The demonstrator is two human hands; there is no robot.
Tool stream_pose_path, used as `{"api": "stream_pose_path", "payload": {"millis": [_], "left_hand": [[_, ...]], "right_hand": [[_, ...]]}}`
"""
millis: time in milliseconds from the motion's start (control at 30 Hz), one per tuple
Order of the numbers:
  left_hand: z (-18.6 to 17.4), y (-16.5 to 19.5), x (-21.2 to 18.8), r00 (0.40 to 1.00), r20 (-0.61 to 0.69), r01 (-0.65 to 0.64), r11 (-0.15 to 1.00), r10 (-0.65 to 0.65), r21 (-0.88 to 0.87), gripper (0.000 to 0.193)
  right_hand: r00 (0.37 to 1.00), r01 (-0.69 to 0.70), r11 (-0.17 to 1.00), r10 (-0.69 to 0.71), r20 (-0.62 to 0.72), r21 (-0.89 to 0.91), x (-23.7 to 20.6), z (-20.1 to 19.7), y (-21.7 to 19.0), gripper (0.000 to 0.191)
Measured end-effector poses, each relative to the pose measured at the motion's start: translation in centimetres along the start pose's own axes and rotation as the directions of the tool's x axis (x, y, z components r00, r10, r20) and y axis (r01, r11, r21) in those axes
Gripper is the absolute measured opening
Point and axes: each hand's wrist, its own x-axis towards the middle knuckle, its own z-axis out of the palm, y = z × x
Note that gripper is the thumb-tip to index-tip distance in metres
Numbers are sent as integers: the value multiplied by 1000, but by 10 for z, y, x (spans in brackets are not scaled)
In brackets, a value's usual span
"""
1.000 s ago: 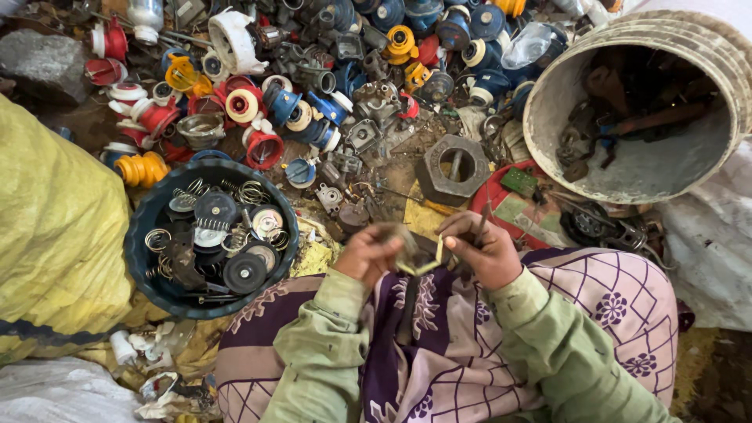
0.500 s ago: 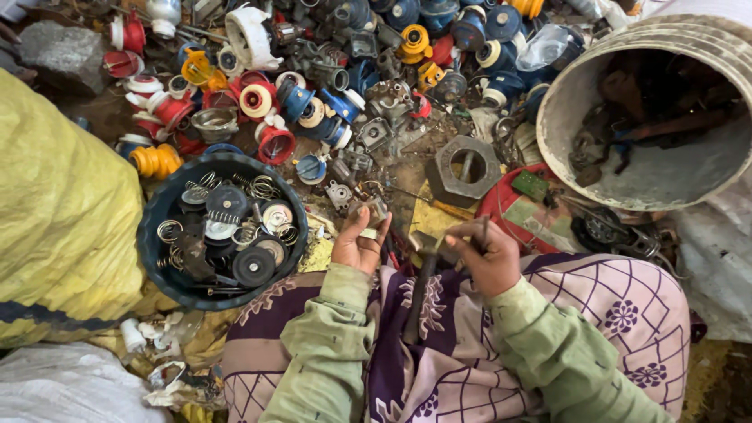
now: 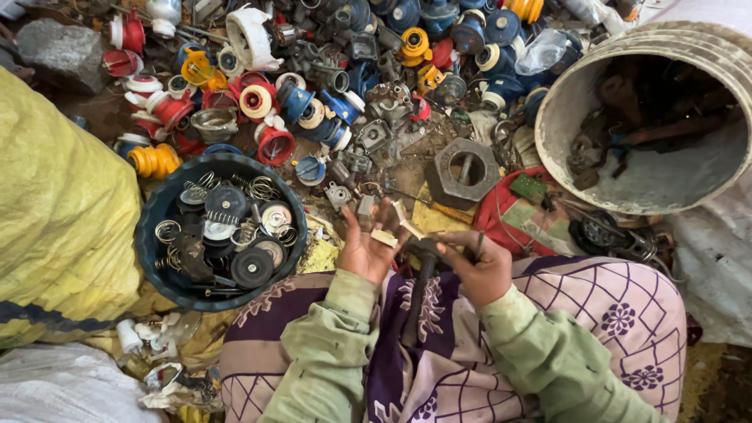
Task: The person sits on the floor and uses a hammer and a metal rod to strike and pry apart small metal components from a pile of scrap. They repeatedly pick up parts, strike them, and separate pieces, placing some into a nearby bucket.
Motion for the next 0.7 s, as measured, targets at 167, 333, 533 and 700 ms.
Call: {"api": "stream_pose_path", "payload": {"millis": [167, 333, 533, 700], "left_hand": [[5, -11, -8, 994, -12, 107, 987, -107, 117, 70], [-16, -12, 2, 993, 47, 99, 989, -105, 108, 74], [-55, -44, 7, 992, 67, 71, 905, -109, 419, 66], [-53, -78, -3, 986, 160, -57, 803, -48, 594, 53]], "right_hand": [[988, 20, 998, -11, 151, -52, -6, 6, 12, 22], [986, -168, 985, 167, 17, 31, 1, 0, 29, 23], [995, 5, 996, 3, 98, -90, 7, 0, 24, 48], [992, 110, 969, -95, 78, -220, 2, 4, 13, 49]]}}
